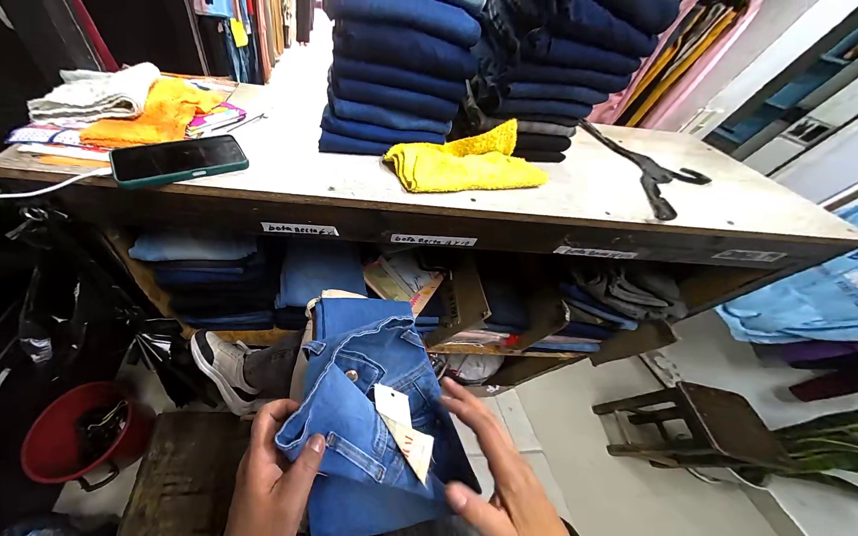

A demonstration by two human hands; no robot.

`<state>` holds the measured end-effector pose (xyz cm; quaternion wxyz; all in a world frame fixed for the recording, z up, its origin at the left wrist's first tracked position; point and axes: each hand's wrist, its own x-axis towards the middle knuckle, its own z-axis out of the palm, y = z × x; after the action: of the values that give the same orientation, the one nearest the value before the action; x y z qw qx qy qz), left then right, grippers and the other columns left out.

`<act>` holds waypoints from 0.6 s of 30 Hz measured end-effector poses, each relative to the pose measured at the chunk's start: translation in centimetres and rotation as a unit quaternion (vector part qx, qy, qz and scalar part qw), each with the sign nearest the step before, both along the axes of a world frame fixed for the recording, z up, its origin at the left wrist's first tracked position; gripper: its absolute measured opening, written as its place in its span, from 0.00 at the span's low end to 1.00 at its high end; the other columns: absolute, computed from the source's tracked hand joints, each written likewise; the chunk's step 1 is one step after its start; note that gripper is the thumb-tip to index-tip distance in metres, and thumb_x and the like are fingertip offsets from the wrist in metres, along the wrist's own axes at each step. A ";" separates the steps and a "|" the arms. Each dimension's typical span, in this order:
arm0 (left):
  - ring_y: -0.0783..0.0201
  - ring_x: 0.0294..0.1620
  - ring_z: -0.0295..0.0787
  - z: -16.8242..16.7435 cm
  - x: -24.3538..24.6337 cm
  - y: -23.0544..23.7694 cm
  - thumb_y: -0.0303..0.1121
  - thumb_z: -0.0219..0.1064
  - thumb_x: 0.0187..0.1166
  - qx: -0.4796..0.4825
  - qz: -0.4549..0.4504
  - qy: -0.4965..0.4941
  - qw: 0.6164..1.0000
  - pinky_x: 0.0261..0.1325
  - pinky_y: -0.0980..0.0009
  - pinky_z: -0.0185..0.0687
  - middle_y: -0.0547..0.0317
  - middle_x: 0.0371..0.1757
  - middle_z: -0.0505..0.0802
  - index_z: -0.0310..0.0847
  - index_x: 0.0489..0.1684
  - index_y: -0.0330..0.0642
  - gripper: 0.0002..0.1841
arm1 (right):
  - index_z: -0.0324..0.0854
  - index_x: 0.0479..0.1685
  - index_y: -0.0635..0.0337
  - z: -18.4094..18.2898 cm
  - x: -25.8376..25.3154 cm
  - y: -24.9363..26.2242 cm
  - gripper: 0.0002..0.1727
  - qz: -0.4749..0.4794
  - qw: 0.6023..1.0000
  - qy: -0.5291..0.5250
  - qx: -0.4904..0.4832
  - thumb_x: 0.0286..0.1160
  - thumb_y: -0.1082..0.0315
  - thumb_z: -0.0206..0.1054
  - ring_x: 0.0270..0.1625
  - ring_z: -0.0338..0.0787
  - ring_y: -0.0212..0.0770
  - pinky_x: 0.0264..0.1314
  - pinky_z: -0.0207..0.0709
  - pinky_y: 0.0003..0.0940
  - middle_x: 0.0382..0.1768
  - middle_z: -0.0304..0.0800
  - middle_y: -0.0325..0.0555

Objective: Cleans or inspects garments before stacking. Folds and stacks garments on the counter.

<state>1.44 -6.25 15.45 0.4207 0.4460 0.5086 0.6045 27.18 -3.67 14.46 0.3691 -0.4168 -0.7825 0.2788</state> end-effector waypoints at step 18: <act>0.61 0.49 0.91 -1.1 -1.0 2.6 0.26 0.60 0.81 -0.158 -0.066 0.108 0.979 0.57 0.62 0.86 0.44 0.48 0.92 0.80 0.60 0.25 0.15 | 0.80 0.61 0.69 0.6 -2.5 4.2 0.15 -0.172 0.962 0.106 -0.185 0.86 0.72 0.52 0.45 0.92 0.21 0.54 0.87 0.23 0.42 0.94 0.38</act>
<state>0.39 -3.67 14.31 0.4679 0.4690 0.6093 0.4357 24.65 0.49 15.10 0.4087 -0.5739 -0.5903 0.3939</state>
